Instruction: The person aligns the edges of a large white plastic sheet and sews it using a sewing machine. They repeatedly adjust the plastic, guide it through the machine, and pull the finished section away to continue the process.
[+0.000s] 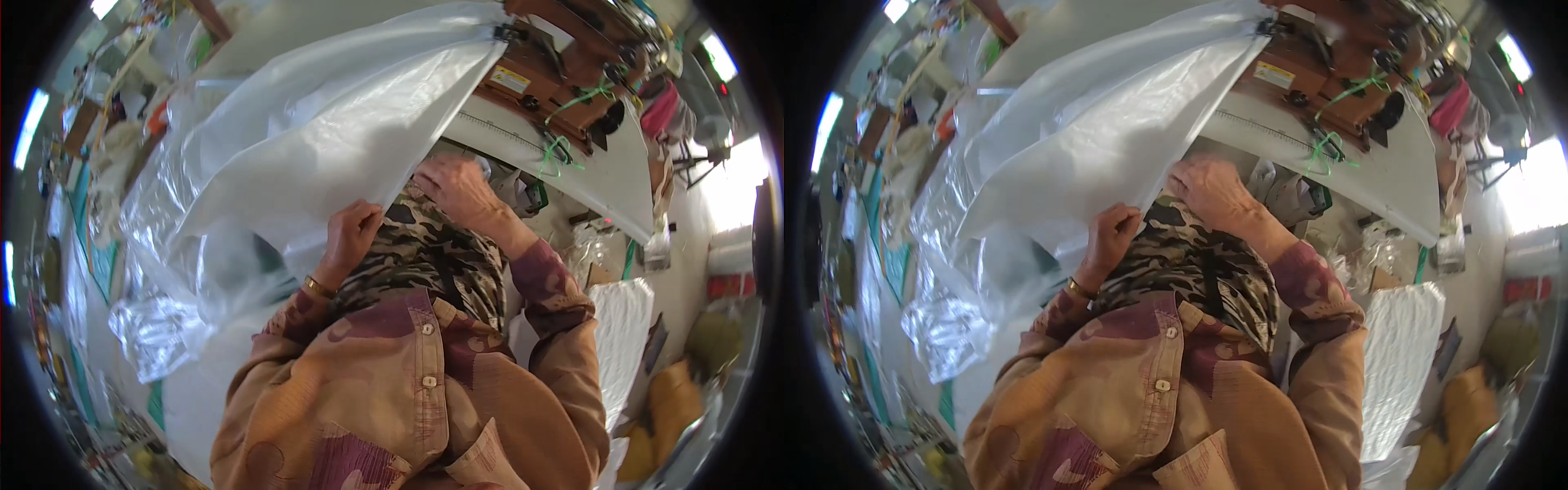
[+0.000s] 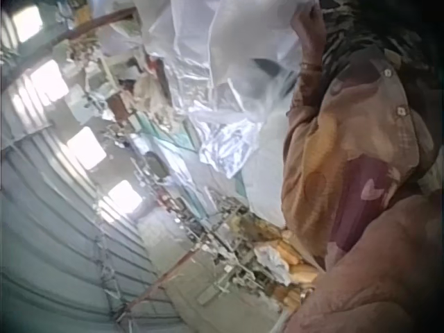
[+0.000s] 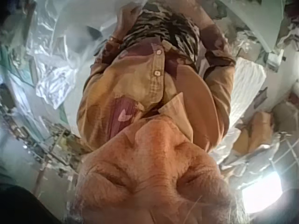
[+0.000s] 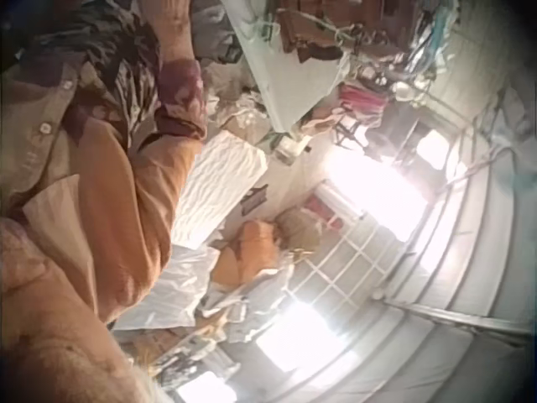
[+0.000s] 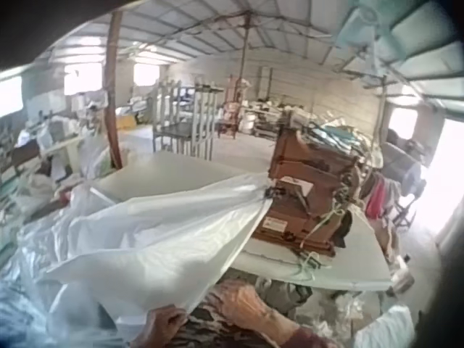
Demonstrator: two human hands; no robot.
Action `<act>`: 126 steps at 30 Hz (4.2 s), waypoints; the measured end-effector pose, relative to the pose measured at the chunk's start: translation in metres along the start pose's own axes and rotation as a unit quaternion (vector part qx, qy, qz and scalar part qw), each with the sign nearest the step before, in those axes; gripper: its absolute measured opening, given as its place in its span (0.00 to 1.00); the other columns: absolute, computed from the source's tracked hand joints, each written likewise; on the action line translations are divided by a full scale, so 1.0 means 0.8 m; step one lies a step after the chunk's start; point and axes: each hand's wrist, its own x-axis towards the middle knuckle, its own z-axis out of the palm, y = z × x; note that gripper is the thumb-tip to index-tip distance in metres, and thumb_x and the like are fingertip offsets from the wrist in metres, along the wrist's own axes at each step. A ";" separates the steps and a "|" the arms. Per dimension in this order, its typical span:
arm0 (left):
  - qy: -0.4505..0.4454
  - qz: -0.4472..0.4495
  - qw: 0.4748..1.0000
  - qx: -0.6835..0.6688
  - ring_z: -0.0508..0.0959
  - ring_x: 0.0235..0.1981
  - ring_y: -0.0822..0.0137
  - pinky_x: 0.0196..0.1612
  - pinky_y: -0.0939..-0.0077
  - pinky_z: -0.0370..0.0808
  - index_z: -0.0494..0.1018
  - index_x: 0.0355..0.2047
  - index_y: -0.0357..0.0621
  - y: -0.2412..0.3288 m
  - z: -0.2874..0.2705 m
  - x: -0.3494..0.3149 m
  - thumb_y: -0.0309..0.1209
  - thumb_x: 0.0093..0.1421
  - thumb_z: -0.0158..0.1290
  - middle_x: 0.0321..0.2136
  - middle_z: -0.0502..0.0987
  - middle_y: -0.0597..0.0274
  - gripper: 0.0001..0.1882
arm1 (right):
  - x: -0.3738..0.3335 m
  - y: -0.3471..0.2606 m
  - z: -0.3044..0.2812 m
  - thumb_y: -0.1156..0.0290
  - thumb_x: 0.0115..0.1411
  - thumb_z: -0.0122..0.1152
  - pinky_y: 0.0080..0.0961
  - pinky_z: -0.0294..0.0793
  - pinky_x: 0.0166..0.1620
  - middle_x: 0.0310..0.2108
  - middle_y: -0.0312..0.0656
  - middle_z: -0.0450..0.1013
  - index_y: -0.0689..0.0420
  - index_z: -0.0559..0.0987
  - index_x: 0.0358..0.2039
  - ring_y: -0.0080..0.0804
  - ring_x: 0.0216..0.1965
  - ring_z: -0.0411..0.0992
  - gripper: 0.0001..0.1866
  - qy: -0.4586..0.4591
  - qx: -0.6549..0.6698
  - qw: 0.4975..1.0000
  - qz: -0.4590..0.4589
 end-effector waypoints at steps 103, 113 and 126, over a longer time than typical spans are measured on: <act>0.034 0.208 0.973 0.091 0.79 0.36 0.45 0.37 0.56 0.76 0.76 0.37 0.40 0.116 0.112 0.350 0.26 0.55 0.56 0.34 0.79 0.50 0.09 | 0.047 0.174 -0.045 0.74 0.61 0.51 0.47 0.54 0.64 0.62 0.46 0.67 0.59 0.69 0.62 0.48 0.64 0.62 0.26 0.370 -0.129 0.916 0.090; 0.086 0.130 0.948 0.278 0.73 0.56 0.49 0.61 0.58 0.67 0.71 0.57 0.40 0.001 -0.019 0.256 0.36 0.66 0.51 0.54 0.76 0.53 0.22 | 0.045 0.179 -0.029 0.77 0.58 0.60 0.42 0.68 0.43 0.35 0.47 0.72 0.58 0.73 0.43 0.49 0.38 0.70 0.12 0.424 -0.162 0.889 0.055; 0.026 0.150 0.974 0.166 0.74 0.57 0.50 0.62 0.60 0.68 0.77 0.50 0.40 -0.077 -0.044 0.299 0.38 0.64 0.56 0.54 0.77 0.51 0.18 | -0.002 -0.024 0.124 0.52 0.58 0.68 0.38 0.75 0.34 0.24 0.50 0.76 0.61 0.78 0.32 0.46 0.27 0.77 0.21 0.208 0.260 0.887 0.320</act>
